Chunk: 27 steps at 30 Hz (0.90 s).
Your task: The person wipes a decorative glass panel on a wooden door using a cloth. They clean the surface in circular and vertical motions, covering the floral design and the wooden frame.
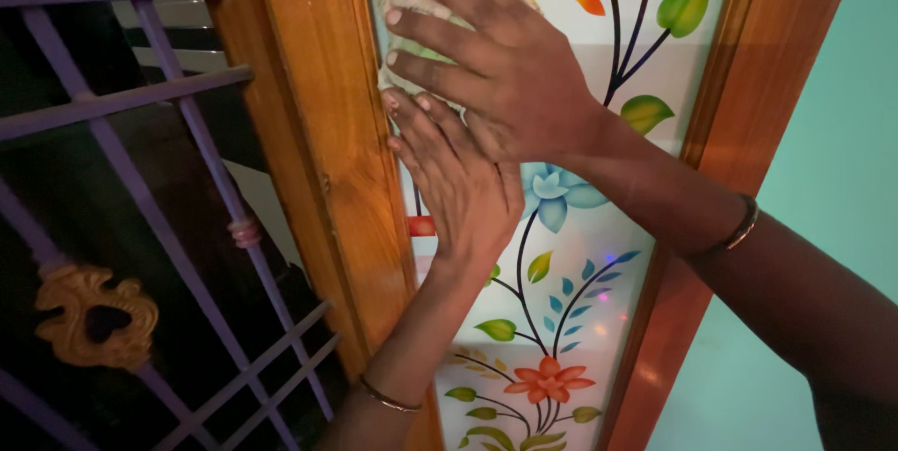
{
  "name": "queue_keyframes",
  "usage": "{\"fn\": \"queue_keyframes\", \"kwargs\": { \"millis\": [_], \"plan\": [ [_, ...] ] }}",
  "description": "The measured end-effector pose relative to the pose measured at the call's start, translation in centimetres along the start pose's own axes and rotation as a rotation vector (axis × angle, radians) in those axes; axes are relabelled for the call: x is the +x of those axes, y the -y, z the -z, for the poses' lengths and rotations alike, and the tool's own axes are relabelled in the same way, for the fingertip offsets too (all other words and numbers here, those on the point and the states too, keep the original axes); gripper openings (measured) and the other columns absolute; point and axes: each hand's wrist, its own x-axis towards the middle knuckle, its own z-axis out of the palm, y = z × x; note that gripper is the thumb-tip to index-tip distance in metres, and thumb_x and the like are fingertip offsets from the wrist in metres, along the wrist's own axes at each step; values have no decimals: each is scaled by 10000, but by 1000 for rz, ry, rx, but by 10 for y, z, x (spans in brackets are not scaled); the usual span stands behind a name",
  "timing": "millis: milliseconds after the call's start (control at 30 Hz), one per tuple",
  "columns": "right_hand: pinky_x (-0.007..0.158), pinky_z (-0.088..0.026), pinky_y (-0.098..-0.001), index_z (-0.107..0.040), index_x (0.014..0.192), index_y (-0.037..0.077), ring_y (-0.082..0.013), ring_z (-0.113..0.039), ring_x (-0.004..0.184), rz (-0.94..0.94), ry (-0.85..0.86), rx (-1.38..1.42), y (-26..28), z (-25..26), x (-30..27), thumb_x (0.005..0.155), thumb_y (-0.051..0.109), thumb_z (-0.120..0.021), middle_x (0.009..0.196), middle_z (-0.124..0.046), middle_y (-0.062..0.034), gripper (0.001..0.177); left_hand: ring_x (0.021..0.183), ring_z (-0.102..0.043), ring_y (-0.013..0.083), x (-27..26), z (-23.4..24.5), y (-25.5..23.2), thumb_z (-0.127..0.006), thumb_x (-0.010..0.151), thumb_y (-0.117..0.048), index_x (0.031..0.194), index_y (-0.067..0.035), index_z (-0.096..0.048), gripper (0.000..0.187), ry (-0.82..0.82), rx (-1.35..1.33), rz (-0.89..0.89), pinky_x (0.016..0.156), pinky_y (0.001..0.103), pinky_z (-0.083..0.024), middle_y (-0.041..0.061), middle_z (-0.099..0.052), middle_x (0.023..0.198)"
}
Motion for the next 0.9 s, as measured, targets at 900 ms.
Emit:
{"fn": "queue_keyframes", "kwargs": {
  "millis": [900],
  "plan": [
    [1088,-466,-492,-601,1450,14,-343,-557,1332,-127,-31,-32,-20,30,-6,822,-49,-581,1495,-552,-157,632,1609,16,508,57,16,23,-492,895,-903,1612,103,37,1344,64,-30,-439,1341,646,-41,372,52,1674]
  ]
}}
